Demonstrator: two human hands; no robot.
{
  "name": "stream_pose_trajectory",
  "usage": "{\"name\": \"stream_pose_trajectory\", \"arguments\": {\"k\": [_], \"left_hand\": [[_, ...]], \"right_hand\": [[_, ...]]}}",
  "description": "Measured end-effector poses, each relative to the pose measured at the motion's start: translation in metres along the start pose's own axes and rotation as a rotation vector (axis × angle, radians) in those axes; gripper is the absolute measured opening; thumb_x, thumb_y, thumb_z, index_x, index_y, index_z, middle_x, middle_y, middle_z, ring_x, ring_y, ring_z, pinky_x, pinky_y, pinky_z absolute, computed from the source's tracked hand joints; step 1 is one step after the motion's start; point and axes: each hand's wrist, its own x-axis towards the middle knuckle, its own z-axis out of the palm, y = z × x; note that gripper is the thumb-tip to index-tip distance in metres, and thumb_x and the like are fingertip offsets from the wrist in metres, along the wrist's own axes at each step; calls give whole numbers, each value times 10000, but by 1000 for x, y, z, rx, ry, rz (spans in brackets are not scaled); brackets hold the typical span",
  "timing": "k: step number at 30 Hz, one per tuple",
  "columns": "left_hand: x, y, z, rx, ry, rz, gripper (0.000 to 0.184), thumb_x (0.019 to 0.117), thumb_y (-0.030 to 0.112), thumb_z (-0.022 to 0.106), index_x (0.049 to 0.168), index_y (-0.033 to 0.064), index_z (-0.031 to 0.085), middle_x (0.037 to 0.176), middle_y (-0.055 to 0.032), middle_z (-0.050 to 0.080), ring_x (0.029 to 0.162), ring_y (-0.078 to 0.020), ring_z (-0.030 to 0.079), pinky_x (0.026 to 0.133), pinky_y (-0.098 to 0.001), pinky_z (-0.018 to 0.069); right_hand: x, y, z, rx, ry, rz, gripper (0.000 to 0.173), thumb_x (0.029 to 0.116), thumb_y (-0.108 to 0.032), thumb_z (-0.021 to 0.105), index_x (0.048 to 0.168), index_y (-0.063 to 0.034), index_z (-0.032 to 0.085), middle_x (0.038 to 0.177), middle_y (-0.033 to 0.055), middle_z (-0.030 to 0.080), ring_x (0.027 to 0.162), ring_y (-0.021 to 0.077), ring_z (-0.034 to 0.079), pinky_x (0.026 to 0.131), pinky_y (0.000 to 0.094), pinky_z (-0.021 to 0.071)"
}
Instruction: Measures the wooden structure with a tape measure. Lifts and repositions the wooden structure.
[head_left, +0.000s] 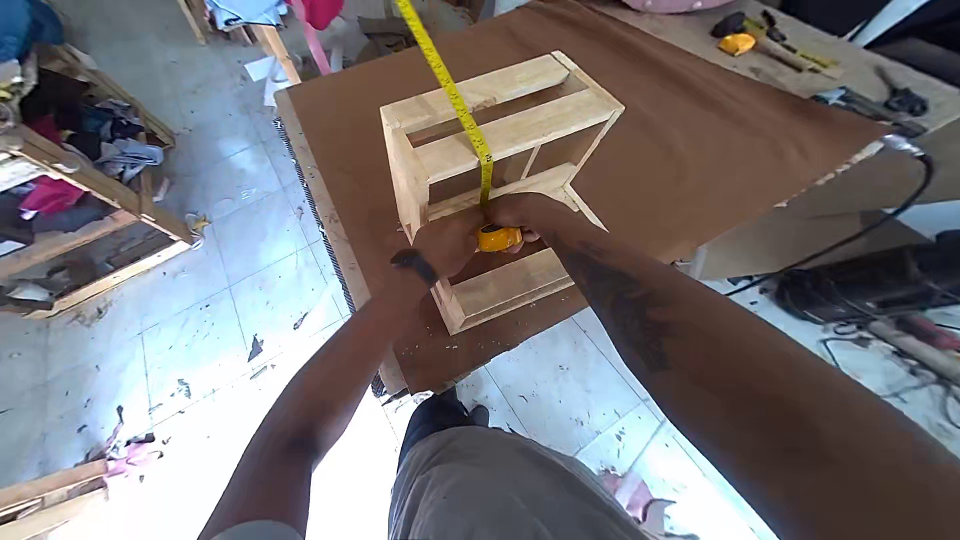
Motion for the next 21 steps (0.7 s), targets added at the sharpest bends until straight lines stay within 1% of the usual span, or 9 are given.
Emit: {"name": "stream_pose_trajectory", "arguments": {"k": [3,6,8,10,12,13,16,19,21], "left_hand": [[16,-11,-3,77,-114,-18,431,1055,296,450,1476,329,536,1169,-123,730,1059,-362,705,863,-671,543],[22,-9,2,90,-199,-39,489,1037,237,478,1518,326,487,1199,-132,719,1023,-349,718,860,-643,557],[27,-4,4,-7,-232,-70,507,1028,211,509,1526,301,475,1062,-135,736,840,-295,736,764,-560,605],[27,0,6,-106,-252,-122,532,1027,209,521,1547,293,449,917,-135,726,671,-253,699,638,-475,604],[24,3,12,-168,-247,-138,595,1024,185,536,1591,280,383,844,-143,705,574,-232,651,553,-421,577],[23,3,15,-168,-238,-134,616,1020,184,544,1601,274,359,850,-138,707,569,-222,653,558,-415,585],[19,10,16,-113,-195,-137,577,987,183,560,1550,210,435,880,-131,722,613,-226,690,609,-442,612],[6,56,-12,-7,-288,-230,428,1057,174,521,1475,91,483,1074,-196,692,895,-330,694,834,-537,554],[13,49,-4,126,-233,-164,377,1056,271,531,1392,104,566,1189,-173,692,1063,-350,691,904,-608,532]], "right_hand": [[-5,2,-4,75,-26,23,436,1012,-534,439,1071,-185,694,768,74,716,512,135,611,454,260,432],[-2,4,-5,70,-10,50,433,988,-535,454,1036,-184,703,773,72,731,515,132,614,454,263,409],[2,7,-7,97,-29,34,436,984,-547,467,1009,-182,704,744,73,722,495,128,606,434,252,397],[5,11,-8,102,-67,18,446,987,-574,474,1015,-188,696,723,65,707,470,116,579,421,236,378],[11,15,-8,86,-87,12,451,991,-580,447,1019,-201,690,717,61,707,454,114,562,416,238,366],[12,16,-8,82,-92,3,445,994,-568,434,1023,-204,688,714,62,704,446,113,551,412,240,360],[12,21,-10,83,-148,-49,489,1011,-603,393,1007,-199,669,694,50,685,433,100,526,406,229,352],[10,29,-15,127,-267,-124,520,1034,-614,354,965,-183,638,643,42,639,406,82,483,383,207,310],[0,35,-16,186,-303,-152,525,1047,-550,348,858,-152,633,622,33,629,410,82,478,384,215,300]]}}
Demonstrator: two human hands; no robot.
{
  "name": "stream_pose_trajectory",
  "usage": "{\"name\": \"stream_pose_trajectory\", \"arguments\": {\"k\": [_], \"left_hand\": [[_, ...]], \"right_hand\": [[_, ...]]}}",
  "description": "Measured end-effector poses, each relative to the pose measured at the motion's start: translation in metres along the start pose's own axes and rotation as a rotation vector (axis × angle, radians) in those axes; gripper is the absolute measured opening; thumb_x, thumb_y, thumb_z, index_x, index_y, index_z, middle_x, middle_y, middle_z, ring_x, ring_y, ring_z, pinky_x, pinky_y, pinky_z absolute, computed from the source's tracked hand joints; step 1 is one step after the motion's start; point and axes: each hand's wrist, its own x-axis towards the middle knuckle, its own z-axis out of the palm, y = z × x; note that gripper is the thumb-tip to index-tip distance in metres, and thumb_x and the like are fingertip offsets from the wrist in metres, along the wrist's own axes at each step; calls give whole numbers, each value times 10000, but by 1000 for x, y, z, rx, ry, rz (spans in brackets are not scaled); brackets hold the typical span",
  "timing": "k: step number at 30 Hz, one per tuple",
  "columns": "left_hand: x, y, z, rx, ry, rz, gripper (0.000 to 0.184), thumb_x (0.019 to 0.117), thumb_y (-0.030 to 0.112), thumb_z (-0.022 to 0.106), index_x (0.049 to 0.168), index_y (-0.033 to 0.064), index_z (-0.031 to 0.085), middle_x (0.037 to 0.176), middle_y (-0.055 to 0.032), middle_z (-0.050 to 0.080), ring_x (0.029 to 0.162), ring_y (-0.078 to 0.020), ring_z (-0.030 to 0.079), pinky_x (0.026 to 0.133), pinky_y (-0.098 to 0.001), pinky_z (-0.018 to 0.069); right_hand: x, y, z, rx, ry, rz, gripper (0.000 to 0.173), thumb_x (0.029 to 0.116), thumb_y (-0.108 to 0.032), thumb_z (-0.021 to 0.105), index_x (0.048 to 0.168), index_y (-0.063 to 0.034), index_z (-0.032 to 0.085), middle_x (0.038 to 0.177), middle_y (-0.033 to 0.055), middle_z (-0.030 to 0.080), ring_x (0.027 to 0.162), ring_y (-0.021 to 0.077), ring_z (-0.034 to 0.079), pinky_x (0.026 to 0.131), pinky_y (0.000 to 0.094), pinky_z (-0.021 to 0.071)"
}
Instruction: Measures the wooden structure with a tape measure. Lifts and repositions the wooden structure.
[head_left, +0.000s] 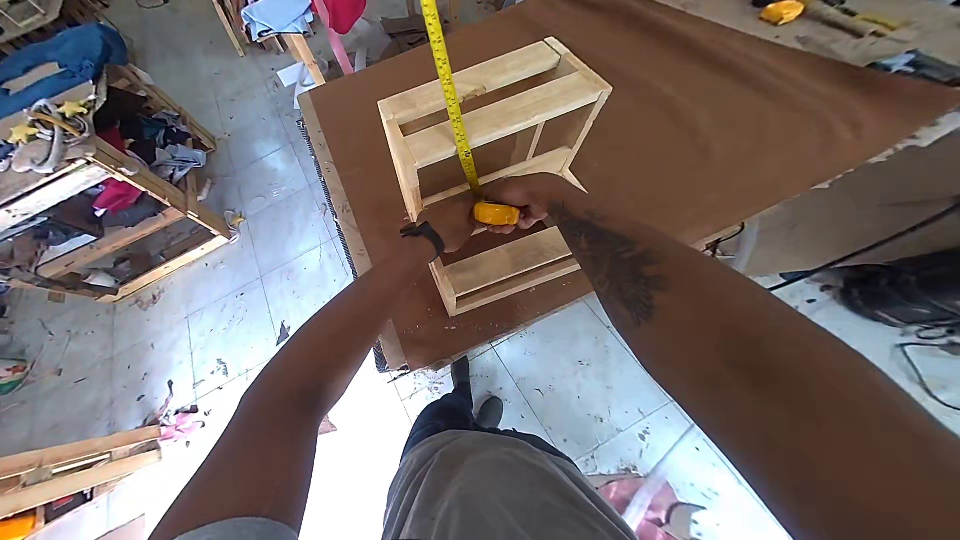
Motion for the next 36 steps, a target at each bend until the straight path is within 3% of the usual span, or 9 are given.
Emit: {"name": "stream_pose_trajectory", "arguments": {"k": [3,7,10,12,15,20,23,32,36], "left_hand": [[25,-19,21,83,152,86,334,1036,363,523,1277,195,681,1149,-117,731,1065,-331,706,879,-625,556],[26,-7,18,72,143,35,571,1061,547,321,1098,153,732,1042,-126,734,1019,-328,704,816,-630,540],[23,2,20,167,143,-2,918,821,938,327,1095,170,748,1002,-92,744,997,-301,709,832,-619,556],[19,16,25,235,149,-30,1055,671,1021,409,1131,128,730,1032,-115,739,1014,-318,702,840,-615,555],[14,34,32,316,136,-34,1088,592,992,556,1165,80,710,1102,-129,722,1034,-325,695,812,-605,565],[17,41,33,404,111,-70,1165,566,981,605,1303,79,637,1224,-145,687,1127,-342,664,872,-623,549],[20,47,30,429,89,-91,1104,574,978,608,1207,76,673,1127,-165,706,1064,-363,681,857,-644,545],[23,58,25,499,13,-149,1122,583,982,602,1201,48,668,1054,-192,715,1006,-383,697,826,-655,545],[25,62,26,509,-10,-138,1122,593,979,600,1200,38,671,1059,-215,711,1015,-407,692,840,-682,534]], "right_hand": [[-9,17,6,51,81,-40,450,1046,-461,376,975,-124,666,755,58,705,527,134,603,456,269,441],[-57,85,41,83,223,-248,498,1056,-477,419,1098,-51,675,947,166,708,770,278,705,660,485,596],[-84,150,92,211,320,-351,439,1068,-441,457,1017,-95,723,884,110,713,784,253,686,689,501,568],[-82,187,123,330,336,-356,444,1091,-435,426,1033,-110,724,878,89,714,775,237,685,692,481,573],[-50,230,156,489,366,-417,496,1099,-474,384,1051,-94,700,871,101,713,732,246,681,660,467,576],[17,247,177,401,585,-251,573,1048,-611,376,1016,-160,728,887,111,719,836,318,701,738,635,552],[30,243,173,284,582,-168,598,1048,-623,354,1001,-151,718,915,138,716,904,358,698,758,658,533],[-2,337,218,278,572,-324,457,1077,-527,392,1016,-203,709,838,33,713,796,242,705,718,576,569],[-11,304,191,185,545,-112,431,1020,-473,501,895,-121,716,876,151,703,877,370,693,724,651,535]]}}
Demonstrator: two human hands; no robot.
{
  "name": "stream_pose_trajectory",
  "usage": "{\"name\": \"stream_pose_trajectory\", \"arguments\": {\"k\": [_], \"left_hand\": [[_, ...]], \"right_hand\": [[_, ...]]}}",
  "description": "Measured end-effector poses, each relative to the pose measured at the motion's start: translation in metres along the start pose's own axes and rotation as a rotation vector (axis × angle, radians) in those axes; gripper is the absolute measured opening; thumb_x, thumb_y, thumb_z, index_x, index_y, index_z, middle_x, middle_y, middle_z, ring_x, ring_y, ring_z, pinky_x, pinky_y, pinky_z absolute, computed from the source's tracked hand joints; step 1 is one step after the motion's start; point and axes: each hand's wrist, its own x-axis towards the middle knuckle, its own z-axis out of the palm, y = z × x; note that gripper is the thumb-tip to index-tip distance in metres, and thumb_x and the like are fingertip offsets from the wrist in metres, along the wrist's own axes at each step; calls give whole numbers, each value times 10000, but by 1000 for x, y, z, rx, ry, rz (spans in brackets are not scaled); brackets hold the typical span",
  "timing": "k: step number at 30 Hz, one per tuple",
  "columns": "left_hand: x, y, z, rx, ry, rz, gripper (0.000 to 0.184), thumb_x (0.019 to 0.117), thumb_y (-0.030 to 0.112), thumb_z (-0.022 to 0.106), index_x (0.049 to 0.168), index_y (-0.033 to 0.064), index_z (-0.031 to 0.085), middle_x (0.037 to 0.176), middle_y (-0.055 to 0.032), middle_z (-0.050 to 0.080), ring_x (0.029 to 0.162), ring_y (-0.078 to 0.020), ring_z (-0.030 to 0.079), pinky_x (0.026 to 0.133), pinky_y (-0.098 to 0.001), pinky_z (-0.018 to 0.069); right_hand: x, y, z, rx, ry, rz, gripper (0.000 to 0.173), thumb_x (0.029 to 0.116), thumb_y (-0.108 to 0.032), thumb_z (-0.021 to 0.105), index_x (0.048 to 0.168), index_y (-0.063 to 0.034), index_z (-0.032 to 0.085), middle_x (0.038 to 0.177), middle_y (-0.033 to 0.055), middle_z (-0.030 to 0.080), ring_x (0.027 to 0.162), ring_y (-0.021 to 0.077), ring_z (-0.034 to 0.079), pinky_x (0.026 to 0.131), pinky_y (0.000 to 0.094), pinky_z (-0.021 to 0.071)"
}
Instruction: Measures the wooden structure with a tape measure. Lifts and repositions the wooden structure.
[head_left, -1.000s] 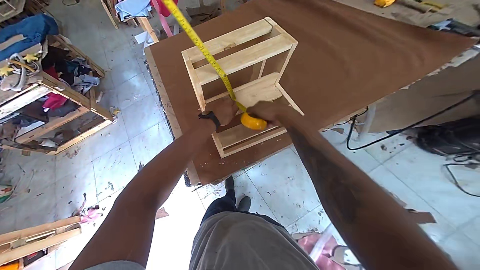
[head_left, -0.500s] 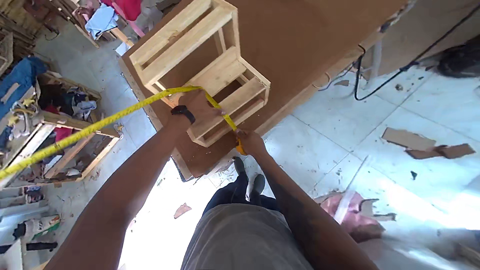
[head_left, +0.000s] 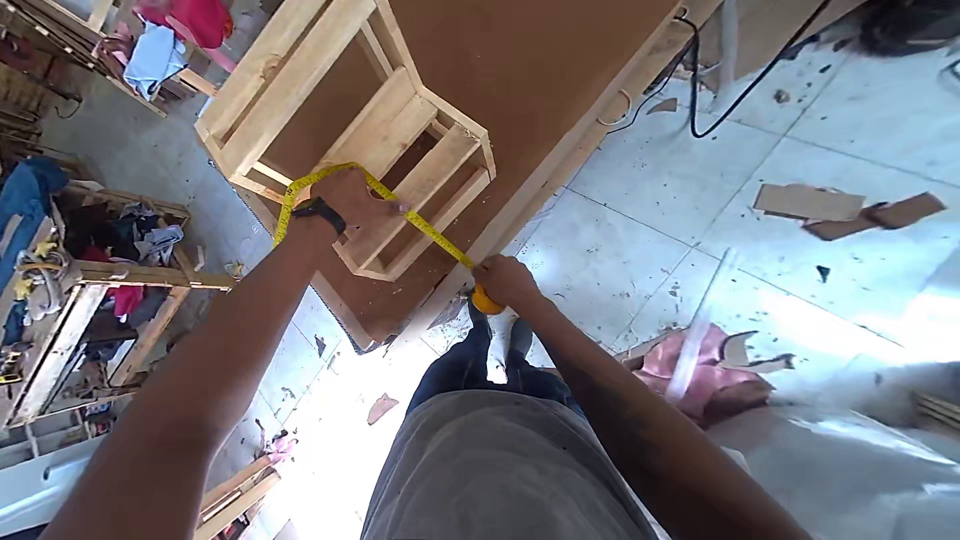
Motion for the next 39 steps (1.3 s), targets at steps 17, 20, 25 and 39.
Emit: {"name": "stream_pose_trajectory", "arguments": {"k": [17,20,25,39], "left_hand": [[2,-2,2,-30,-3,-13,1156,576,976,617,1263,46,652,1087,-198,711,1031,-394,691,832,-660,547],[3,-2,3,-36,8,-3,1144,577,979,613,1233,42,651,1069,-190,708,1012,-384,694,817,-651,554],[4,-2,5,-20,24,-17,1203,570,988,601,1306,37,616,1150,-191,695,1072,-390,678,835,-643,553],[6,-5,8,-30,32,-6,1250,532,1006,587,1325,40,608,1211,-179,678,1129,-377,656,855,-630,549]], "right_hand": [[90,-59,-5,-107,-123,7,427,984,-455,561,1030,-54,698,1071,216,694,1037,413,667,803,681,513],[87,-67,-8,-140,-112,49,442,956,-479,569,1013,-59,697,1073,213,695,1040,414,668,783,675,517],[94,-68,-4,-142,-110,102,457,929,-500,591,1029,-64,684,1059,210,695,1015,411,676,758,669,521],[95,-33,-2,92,-209,-63,390,999,-446,589,952,-84,728,915,166,704,895,354,682,796,651,529]]}}
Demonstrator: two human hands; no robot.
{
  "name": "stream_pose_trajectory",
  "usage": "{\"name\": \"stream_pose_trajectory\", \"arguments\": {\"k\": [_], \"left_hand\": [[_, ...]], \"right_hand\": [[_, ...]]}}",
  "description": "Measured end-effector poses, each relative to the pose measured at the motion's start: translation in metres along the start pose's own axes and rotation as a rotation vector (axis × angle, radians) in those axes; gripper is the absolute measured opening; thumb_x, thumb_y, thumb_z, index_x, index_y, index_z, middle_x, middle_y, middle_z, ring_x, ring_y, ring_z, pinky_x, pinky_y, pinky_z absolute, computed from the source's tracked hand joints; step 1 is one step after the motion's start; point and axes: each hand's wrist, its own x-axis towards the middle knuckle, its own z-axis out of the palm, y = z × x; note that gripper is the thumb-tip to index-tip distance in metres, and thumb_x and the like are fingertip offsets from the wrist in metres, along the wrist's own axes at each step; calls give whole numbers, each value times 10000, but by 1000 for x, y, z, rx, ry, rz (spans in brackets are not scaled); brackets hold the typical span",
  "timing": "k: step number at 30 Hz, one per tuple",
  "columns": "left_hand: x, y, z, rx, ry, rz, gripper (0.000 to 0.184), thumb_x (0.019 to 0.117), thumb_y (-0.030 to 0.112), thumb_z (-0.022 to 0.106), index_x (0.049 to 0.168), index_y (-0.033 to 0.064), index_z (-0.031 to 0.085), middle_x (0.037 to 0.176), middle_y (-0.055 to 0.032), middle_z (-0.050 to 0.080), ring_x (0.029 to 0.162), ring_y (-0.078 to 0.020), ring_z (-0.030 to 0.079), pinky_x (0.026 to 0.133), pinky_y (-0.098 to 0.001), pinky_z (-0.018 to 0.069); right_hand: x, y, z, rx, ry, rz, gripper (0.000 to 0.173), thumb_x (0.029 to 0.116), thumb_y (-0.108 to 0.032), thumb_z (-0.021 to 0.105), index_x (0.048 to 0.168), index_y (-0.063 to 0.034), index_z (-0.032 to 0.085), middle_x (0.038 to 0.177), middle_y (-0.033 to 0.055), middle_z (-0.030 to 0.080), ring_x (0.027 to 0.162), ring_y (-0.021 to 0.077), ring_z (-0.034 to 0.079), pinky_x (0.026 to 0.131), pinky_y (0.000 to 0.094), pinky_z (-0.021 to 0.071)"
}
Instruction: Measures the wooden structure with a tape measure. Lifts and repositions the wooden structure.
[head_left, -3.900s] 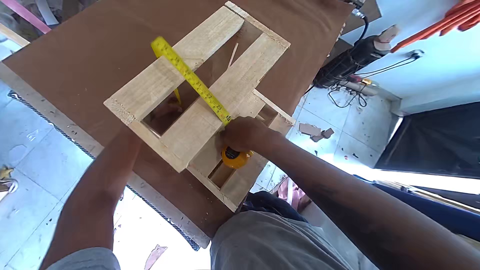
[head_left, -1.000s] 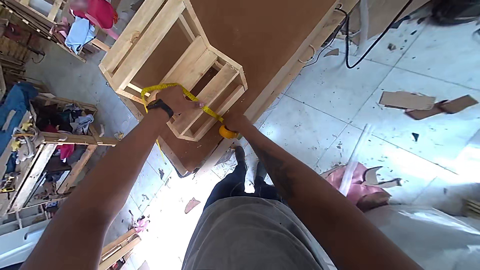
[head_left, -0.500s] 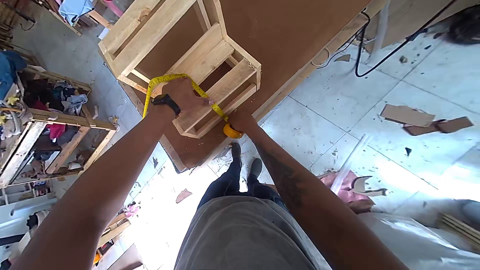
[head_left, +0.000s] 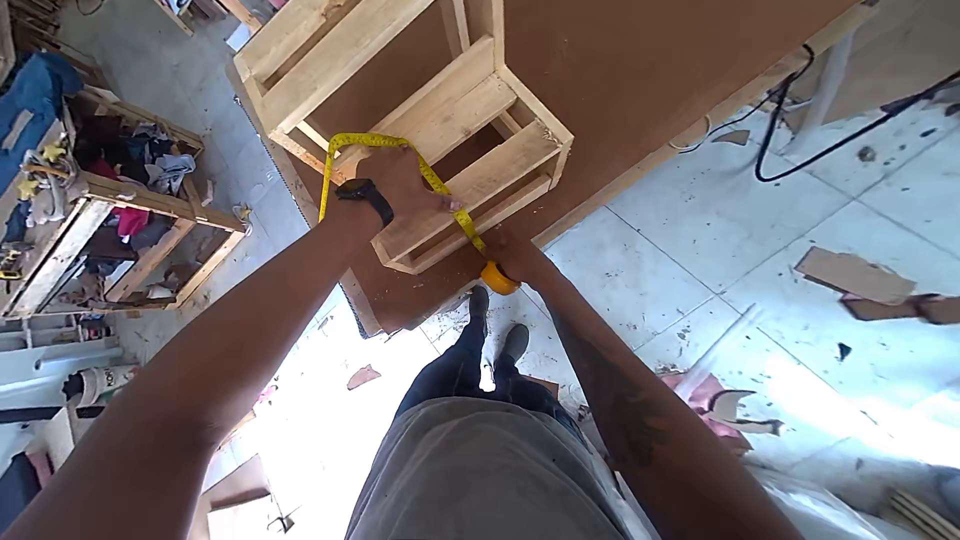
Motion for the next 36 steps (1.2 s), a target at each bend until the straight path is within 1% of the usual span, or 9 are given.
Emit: {"name": "stream_pose_trajectory", "arguments": {"k": [4,9,14,18,27,29,30,32,36], "left_hand": [[-2,2,-3,-13,-19,3,1162,549,993,595,1234,56,647,1153,-158,690,1072,-358,674,822,-624,551],[-3,1,-4,-11,-42,10,1170,562,987,598,1241,35,642,1138,-174,688,1066,-369,672,829,-628,543],[-3,3,-4,-3,-29,6,1105,554,992,597,1129,51,671,1049,-182,696,999,-383,682,792,-647,537],[-4,4,-5,4,-28,-1,1129,554,992,596,1158,41,665,1037,-202,700,996,-404,684,794,-668,533],[-4,6,-7,16,-49,-2,1097,597,973,607,1153,29,668,1011,-220,699,967,-423,685,793,-683,532],[-4,6,-7,19,-53,1,1109,597,981,594,1165,32,666,1026,-227,697,983,-426,683,807,-689,528],[-2,5,-7,19,-47,5,1107,600,981,592,1164,32,667,1022,-229,700,984,-431,683,811,-695,526],[-3,3,-5,18,-45,12,1083,608,973,596,1135,31,675,1001,-234,699,971,-442,682,812,-708,517],[-5,6,-6,-3,-44,2,1075,622,945,631,1174,23,659,1023,-245,695,993,-455,674,838,-717,506]], "right_hand": [[-21,31,13,169,-35,0,400,1042,-453,539,976,-122,754,913,87,749,863,260,718,797,566,570],[-42,63,30,311,-56,-78,406,1068,-418,496,932,-131,748,845,50,748,782,203,719,735,487,593],[-57,79,39,479,-61,-187,396,1087,-379,482,987,-85,728,863,88,744,769,219,725,717,435,619],[-64,83,42,500,-32,-227,400,1086,-376,480,975,-87,734,840,78,740,746,202,714,697,418,608],[-67,91,43,497,9,-254,417,1081,-430,480,977,-121,740,824,50,742,731,181,715,692,420,610],[-62,91,45,400,76,-198,473,1061,-525,470,938,-157,741,802,28,723,727,183,694,686,462,582],[-55,90,47,329,116,-160,513,1047,-577,449,922,-172,737,804,30,712,748,205,687,698,516,566],[-41,89,57,262,148,-114,542,1043,-600,421,931,-171,732,837,51,714,794,248,693,734,581,556],[-21,85,65,283,154,-104,523,1061,-563,413,930,-161,721,818,65,699,774,256,683,711,573,547]]}}
